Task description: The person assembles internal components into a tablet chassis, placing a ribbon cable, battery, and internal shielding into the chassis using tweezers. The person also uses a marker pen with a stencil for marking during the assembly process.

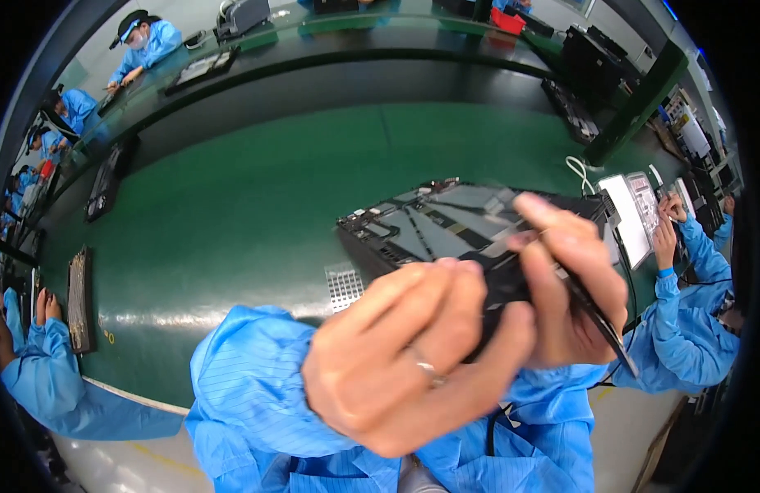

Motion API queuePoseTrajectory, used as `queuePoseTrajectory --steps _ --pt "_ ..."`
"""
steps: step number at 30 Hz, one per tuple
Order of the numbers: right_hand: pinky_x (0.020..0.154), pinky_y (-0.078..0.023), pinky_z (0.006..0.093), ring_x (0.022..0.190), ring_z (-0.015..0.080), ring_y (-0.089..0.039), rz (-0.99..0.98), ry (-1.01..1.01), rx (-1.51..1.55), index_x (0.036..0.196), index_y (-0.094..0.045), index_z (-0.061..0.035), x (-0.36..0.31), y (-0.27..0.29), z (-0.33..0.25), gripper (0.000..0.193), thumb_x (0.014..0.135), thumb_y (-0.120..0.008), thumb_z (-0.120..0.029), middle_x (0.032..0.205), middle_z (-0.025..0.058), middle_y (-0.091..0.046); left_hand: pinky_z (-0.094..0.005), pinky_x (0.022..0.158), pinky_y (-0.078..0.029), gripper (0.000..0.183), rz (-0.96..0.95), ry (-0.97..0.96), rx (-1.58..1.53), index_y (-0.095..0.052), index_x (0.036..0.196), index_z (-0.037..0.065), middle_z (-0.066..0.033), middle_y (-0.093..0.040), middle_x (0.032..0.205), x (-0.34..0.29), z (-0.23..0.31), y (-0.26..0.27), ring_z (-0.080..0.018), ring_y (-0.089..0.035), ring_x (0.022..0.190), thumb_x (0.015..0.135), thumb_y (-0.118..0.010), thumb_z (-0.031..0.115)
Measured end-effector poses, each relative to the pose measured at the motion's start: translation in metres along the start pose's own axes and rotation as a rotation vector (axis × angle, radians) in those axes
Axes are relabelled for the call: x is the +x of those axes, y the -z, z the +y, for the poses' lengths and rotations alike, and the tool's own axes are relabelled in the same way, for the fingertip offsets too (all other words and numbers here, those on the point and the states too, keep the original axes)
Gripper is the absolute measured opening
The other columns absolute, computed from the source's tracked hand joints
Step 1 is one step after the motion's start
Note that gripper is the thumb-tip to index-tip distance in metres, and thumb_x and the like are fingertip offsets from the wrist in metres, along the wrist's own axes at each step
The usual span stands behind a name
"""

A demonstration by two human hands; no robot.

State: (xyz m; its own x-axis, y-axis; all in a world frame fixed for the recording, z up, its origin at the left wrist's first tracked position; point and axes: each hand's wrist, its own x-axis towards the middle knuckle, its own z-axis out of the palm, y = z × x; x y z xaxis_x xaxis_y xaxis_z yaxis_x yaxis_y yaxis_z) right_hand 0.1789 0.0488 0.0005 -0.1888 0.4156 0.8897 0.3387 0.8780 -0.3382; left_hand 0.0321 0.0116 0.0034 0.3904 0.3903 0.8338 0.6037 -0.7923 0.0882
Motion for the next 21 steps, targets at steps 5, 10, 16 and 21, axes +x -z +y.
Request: queuePoseTrajectory --steps 5,10,16,21 --pt "0.073 -0.044 0.0369 0.071 0.0296 -0.057 0.013 -0.033 -0.377 0.087 -0.052 0.0110 0.009 0.043 0.022 0.016 0.080 -0.043 0.000 0.068 0.0193 -0.056 -0.0348 0.069 -0.047 0.060 -0.153 0.189 -0.198 -0.049 0.101 0.001 -0.0175 -0.052 0.096 0.002 -0.018 -0.015 -0.0300 -0.055 0.083 0.050 -0.074 0.020" --pt "0.081 -0.042 0.0354 0.079 0.0265 -0.057 0.303 -0.213 -0.111 0.101 -0.049 0.0082 -0.001 0.065 0.063 0.025 0.078 -0.047 -0.001 0.071 0.0147 -0.057 -0.0334 0.072 -0.045 0.059 -0.265 0.282 0.043 -0.048 0.104 0.000 -0.0170 -0.051 0.098 -0.060 -0.083 -0.050 -0.0307 -0.053 0.088 0.049 -0.070 0.006" --pt "0.070 -0.043 0.0256 0.072 0.0167 -0.054 0.213 -0.136 -0.324 0.109 -0.045 0.0053 -0.031 0.108 0.125 0.036 0.075 -0.050 -0.006 0.084 0.0132 -0.056 -0.0303 0.062 -0.046 0.051 -0.171 0.176 0.000 -0.051 0.099 -0.001 -0.0142 -0.053 0.087 -0.049 -0.085 -0.061 -0.0265 -0.054 0.071 0.049 -0.062 -0.004" --pt "0.046 -0.039 0.0226 0.049 0.0133 -0.049 0.109 -1.006 1.185 0.106 -0.050 -0.0018 -0.061 0.115 0.206 0.036 0.081 -0.045 -0.029 0.075 0.0097 -0.057 -0.0304 0.060 -0.045 0.050 -0.357 0.064 0.059 -0.053 0.093 -0.002 -0.0164 -0.056 0.081 -0.013 -0.068 -0.029 -0.0276 -0.055 0.068 0.048 -0.071 0.008"
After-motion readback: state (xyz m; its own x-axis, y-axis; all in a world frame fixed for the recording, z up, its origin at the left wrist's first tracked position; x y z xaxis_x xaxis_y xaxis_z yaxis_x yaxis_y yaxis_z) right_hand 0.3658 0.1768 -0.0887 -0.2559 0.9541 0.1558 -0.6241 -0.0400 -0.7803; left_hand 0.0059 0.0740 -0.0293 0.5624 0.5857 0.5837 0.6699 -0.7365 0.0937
